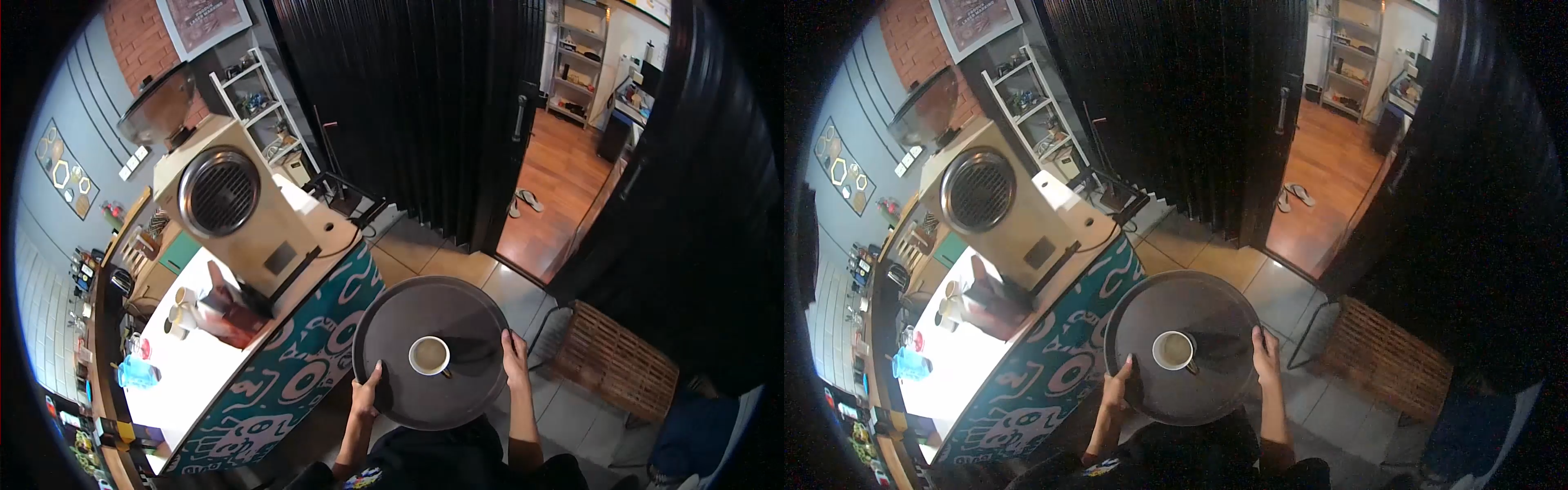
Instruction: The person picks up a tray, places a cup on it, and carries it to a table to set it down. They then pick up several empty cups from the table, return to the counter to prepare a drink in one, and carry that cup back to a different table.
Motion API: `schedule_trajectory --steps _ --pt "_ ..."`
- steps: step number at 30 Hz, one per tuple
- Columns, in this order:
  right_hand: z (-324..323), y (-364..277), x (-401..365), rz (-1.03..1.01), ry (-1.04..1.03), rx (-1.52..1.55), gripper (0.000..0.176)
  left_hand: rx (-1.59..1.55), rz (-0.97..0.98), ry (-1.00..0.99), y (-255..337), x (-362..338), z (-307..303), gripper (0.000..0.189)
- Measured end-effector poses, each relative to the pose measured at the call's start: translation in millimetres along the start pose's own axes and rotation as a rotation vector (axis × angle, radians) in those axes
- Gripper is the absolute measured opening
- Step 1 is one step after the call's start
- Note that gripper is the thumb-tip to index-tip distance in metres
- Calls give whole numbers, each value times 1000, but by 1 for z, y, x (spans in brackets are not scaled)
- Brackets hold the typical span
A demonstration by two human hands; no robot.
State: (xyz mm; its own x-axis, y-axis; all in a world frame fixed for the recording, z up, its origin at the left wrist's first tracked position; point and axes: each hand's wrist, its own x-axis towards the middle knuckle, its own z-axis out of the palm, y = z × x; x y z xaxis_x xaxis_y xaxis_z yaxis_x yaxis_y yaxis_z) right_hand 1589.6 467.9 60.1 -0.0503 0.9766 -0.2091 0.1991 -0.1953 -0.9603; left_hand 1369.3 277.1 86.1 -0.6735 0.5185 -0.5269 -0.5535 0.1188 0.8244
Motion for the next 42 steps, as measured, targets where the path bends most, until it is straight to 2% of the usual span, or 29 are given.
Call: schedule_trajectory --steps 1,2,4,5,9,10,11,12,14,15,16,17,18,19,20,21,22,24,25,26,28,29,31,35,37,38,40,41,42 --pt "3 -7 19 4 121 -43 43 49 -17 42 3 17 12 32" --pt "0 -13 39 0 112 -50 43 40 -17 49 5 27 25 32" --pt "-5 -35 84 -88 -156 5 40 80 49 67 24 46 59 29" --pt "-4 -45 103 -108 -208 1 38 68 52 81 34 57 71 29" --pt "17 -72 163 -171 -204 -6 36 -65 37 45 59 95 112 25" --pt "22 -74 178 -125 -205 -10 37 -154 50 26 66 104 122 24" --pt "28 -81 194 -114 -219 -4 37 -92 77 43 76 113 131 24" --pt "34 -88 207 -98 -230 2 39 -46 44 39 73 133 129 26" --pt "51 -115 227 -97 -192 19 44 70 53 189 90 155 147 33" --pt "60 -122 243 -62 -195 -44 44 69 49 194 94 168 153 33" --pt "69 -126 259 -29 -197 -105 44 69 46 196 99 183 159 41" --pt "80 -121 282 -93 -202 -81 43 67 47 195 107 202 167 51" --pt "97 -116 305 -100 -202 -81 43 62 51 192 117 219 178 51" --pt "113 -112 324 -272 -128 -74 33 10 -7 237 128 231 191 62" --pt "123 -114 344 -448 -56 -72 36 -47 -69 280 136 245 203 73" --pt "125 -130 362 -403 -247 -14 35 -86 -70 196 148 264 210 84" --pt "133 -127 385 -453 -252 -38 36 -98 -80 194 155 275 221 84" --pt "148 -132 418 -382 -270 -69 35 -48 -116 277 184 296 243 82" --pt "153 -136 432 -360 -282 -124 36 102 -214 467 191 316 255 81" --pt "163 -142 450 -346 -295 -172 36 -81 -12 218 189 332 251 76" --pt "193 -165 470 -361 -294 45 39 -133 2 245 201 361 263 70" --pt "202 -176 481 -328 -310 9 39 -136 4 257 207 372 266 70" --pt "222 -194 497 -302 -343 -19 40 -192 67 151 230 386 270 60" --pt "278 -221 528 -281 -464 -35 41 -251 104 277 242 433 266 50" --pt "316 -223 552 -345 -494 4 40 -235 -92 567 268 445 274 44" --pt "332 -220 564 -353 -526 -1 40 -259 -86 591 273 456 272 44" --pt "363 -219 585 -307 -575 -122 36 -78 116 531 277 475 258 40" --pt "384 -200 605 -331 -571 -104 36 -107 181 515 237 515 231 39" --pt "398 -215 606 -213 -605 -143 36 -128 159 505 246 520 229 38"
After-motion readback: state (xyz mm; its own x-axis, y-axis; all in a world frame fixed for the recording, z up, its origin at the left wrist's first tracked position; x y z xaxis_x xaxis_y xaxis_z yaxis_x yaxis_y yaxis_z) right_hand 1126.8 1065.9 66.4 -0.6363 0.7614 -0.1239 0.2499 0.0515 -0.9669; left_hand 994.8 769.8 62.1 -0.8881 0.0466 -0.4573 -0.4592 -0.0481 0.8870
